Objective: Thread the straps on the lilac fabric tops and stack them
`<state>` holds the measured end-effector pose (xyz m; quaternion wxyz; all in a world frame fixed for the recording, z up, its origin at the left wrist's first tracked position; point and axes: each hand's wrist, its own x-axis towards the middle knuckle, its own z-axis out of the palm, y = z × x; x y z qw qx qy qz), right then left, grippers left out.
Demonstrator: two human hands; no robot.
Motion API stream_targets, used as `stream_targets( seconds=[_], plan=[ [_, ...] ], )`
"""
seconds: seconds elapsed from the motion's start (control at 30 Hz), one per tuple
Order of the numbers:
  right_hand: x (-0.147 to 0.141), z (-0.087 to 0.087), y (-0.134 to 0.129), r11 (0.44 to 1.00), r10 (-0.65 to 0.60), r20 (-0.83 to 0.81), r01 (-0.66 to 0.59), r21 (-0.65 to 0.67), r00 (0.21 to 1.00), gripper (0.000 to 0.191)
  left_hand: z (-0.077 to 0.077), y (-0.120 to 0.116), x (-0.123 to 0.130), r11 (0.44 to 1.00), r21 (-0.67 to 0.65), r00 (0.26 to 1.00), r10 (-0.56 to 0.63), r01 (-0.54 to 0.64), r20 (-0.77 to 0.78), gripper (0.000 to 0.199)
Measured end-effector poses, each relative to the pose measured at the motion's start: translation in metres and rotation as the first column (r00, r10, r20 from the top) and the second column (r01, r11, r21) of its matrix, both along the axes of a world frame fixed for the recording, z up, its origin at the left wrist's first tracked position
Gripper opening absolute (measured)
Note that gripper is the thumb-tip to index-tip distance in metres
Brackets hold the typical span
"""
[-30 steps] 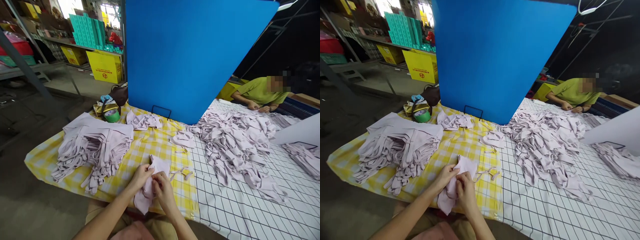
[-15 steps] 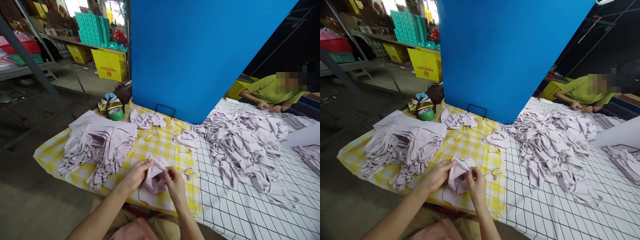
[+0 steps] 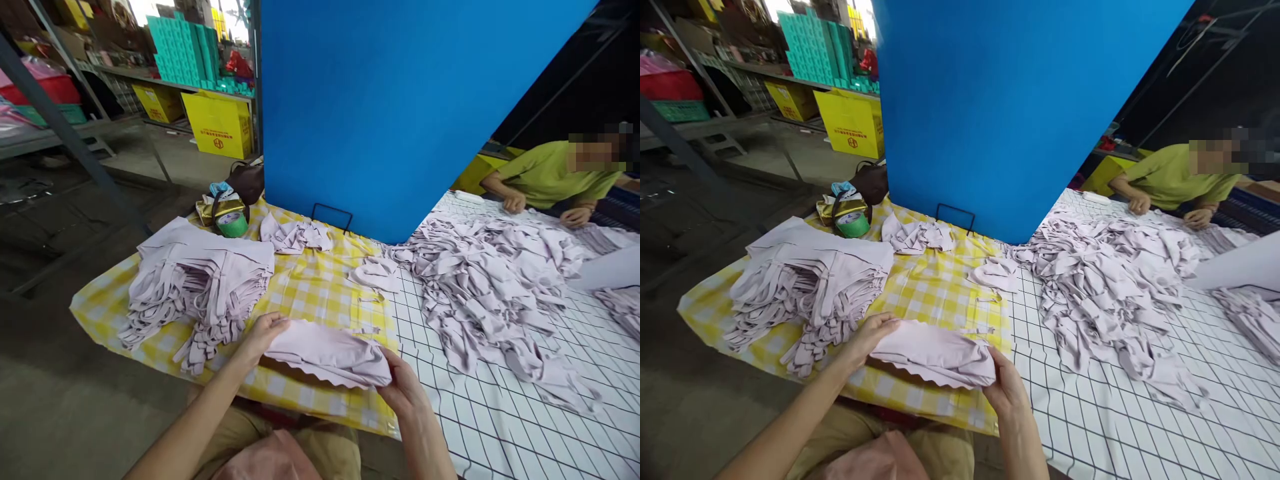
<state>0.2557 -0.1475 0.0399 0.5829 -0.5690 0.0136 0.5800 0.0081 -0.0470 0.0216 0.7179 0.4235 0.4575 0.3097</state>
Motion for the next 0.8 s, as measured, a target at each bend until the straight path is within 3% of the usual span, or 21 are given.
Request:
stream_targets(
  seconds=[0.07,0.13,0.2,0.27,0.33,0.37,0.4,0.47,0.53,0.67,0.73,0.8],
  plan=[
    [0.004,-0.004,-0.005,0.993,0.113,0.185,-0.119,0.024,0.976,0.023,-0.004,0.0,0.0,0.965,0.083,0.963,-0.237,0.249,-0.128,0.035],
    [0.007,-0.007,-0.007,0.966,0.23,0.492,-0.258,-0.011,0.84,0.023,-0.004,0.001,0.004,0.877,0.175,0.847,-0.351,0.447,-0.4,0.044],
    [0.007,-0.012,-0.005,0.94,0.313,0.73,-0.306,-0.149,0.607,0.029,-0.003,0.001,0.013,0.811,0.219,0.685,-0.277,0.543,-0.674,0.047],
    [0.005,-0.017,0.0,0.891,0.438,0.828,-0.294,-0.347,0.351,0.042,-0.001,-0.002,0.027,0.798,0.239,0.583,-0.165,0.553,-0.796,0.043],
    [0.0,-0.021,0.006,0.793,0.591,0.798,-0.266,-0.548,0.117,0.049,0.0,-0.007,0.041,0.804,0.245,0.559,-0.127,0.542,-0.819,0.039],
    [-0.002,-0.023,0.009,0.746,0.645,0.763,-0.245,-0.619,0.037,0.047,0.001,-0.01,0.047,0.799,0.246,0.549,-0.122,0.548,-0.827,0.037],
    [-0.004,-0.023,0.012,0.72,0.674,0.739,-0.231,-0.655,0.006,0.041,0.002,-0.014,0.052,0.792,0.248,0.544,-0.123,0.558,-0.83,0.036],
    [-0.007,-0.023,0.015,0.713,0.683,0.731,-0.218,-0.667,-0.003,0.029,0.006,-0.019,0.059,0.797,0.252,0.582,-0.148,0.549,-0.8,0.034],
    [-0.008,-0.022,0.015,0.721,0.667,0.745,-0.256,-0.644,0.003,0.023,0.009,-0.024,0.063,0.848,0.228,0.687,-0.199,0.478,-0.699,0.032],
    [-0.021,-0.013,0.008,0.693,0.641,0.766,-0.47,-0.546,0.056,0.028,0.01,-0.03,0.07,0.93,0.07,0.844,-0.295,0.362,-0.448,0.027],
    [-0.034,-0.006,0.002,0.635,0.645,0.744,-0.664,-0.396,0.172,0.035,0.008,-0.033,0.077,0.948,-0.153,0.95,-0.296,0.28,-0.097,0.03],
    [-0.048,0.003,-0.004,0.563,0.654,0.688,-0.81,-0.163,0.316,0.038,0.006,-0.037,0.084,0.884,-0.396,0.949,-0.138,0.247,0.283,0.028]
  ],
)
